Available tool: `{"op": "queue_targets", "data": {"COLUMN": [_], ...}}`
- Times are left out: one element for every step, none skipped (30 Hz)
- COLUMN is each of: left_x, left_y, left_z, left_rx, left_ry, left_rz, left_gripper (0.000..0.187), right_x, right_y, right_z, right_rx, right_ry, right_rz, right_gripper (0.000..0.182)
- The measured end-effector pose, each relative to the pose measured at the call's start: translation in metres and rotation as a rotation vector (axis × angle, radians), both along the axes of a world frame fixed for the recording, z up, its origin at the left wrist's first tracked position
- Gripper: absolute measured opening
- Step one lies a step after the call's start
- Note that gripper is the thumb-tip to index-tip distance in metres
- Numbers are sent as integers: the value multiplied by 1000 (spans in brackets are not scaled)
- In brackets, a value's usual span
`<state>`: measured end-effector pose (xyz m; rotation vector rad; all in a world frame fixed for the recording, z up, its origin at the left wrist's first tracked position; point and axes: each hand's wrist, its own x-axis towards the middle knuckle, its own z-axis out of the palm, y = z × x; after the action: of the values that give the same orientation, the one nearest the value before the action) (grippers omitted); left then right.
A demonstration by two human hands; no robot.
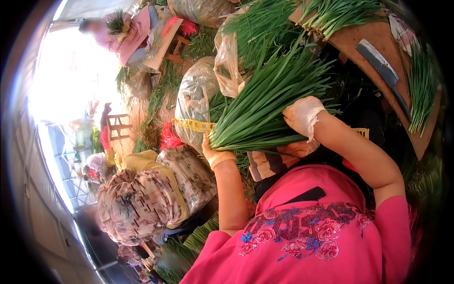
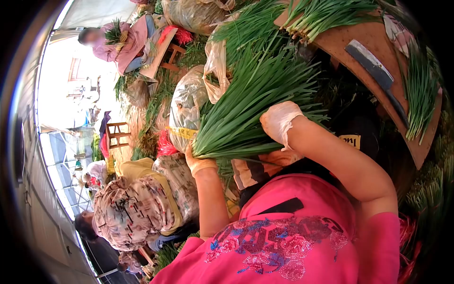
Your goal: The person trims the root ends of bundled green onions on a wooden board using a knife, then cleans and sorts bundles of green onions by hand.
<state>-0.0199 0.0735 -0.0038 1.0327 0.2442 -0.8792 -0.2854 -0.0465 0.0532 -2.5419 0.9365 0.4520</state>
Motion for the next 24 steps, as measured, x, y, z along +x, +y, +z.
{"op": "queue_targets", "data": {"left_x": [-3,-4,-5,-5,-7,-10,-11,-12,-13,-13,-11,-8,-5,0,7,14,19,19,20,20,18,30,33,34], "left_y": [-1,-2,-2,-2,-2,-3,-4,-4,-4,-4,-3,-3,-3,-2,0,3,3,5,7,6,4,5,5,3], "left_z": [5,6,7,9,12,16,18,18,18,18,17,12,7,2,-3,-7,-11,-13,-15,-16,-15,-28,-32,-33], "left_rx": [17,16,16,16,20,23,27,29,31,33,27,16,5,-20,-44,-66,-57,-65,-74,-87,-94,-149,-151,-156], "left_ry": [-5,-10,-16,-21,-22,-21,-21,-30,-39,-50,-62,-72,-82,-49,-16,17,39,29,18,6,-21,-10,-43,-75], "left_rz": [9,13,17,22,26,30,33,41,50,59,53,44,34,-3,-38,-73,-75,-82,-89,-98,-68,-94,-93,-93], "left_gripper": [46,45,45,45,44,44,44,44,45,45,45,46,46,46,47,47,49,49,50,51,53,55,56,57], "right_x": [2,5,8,9,7,2,-1,0,3,7,13,19,22,21,15,3,-11,-24,-40,-56,-74,-89,-98,-108], "right_y": [1,1,1,2,2,2,3,3,4,5,7,7,8,14,23,32,38,42,46,48,48,46,39,31], "right_z": [0,-1,-1,-1,-2,-2,-2,-4,-8,-14,-23,-34,-43,-47,-22,13,37,57,71,75,63,53,60,69], "right_rx": [4,48,92,136,72,8,-56,-61,-66,-71,-53,-39,-25,-20,340,704,833,958,923,882,761,636,326,16], "right_ry": [-5,-12,-20,-28,-68,-108,-146,-143,-141,-139,-130,-120,-108,-273,-411,-542,-530,-515,-517,-518,-567,-612,-441,-267], "right_rz": [6,-48,-101,-153,-25,103,231,218,206,195,189,180,169,158,-80,-322,-240,-155,-71,12,-17,-44,-63,-85], "right_gripper": [28,31,35,38,39,40,41,42,43,44,42,40,39,35,33,34,35,37,36,34,34,33,32,30]}}
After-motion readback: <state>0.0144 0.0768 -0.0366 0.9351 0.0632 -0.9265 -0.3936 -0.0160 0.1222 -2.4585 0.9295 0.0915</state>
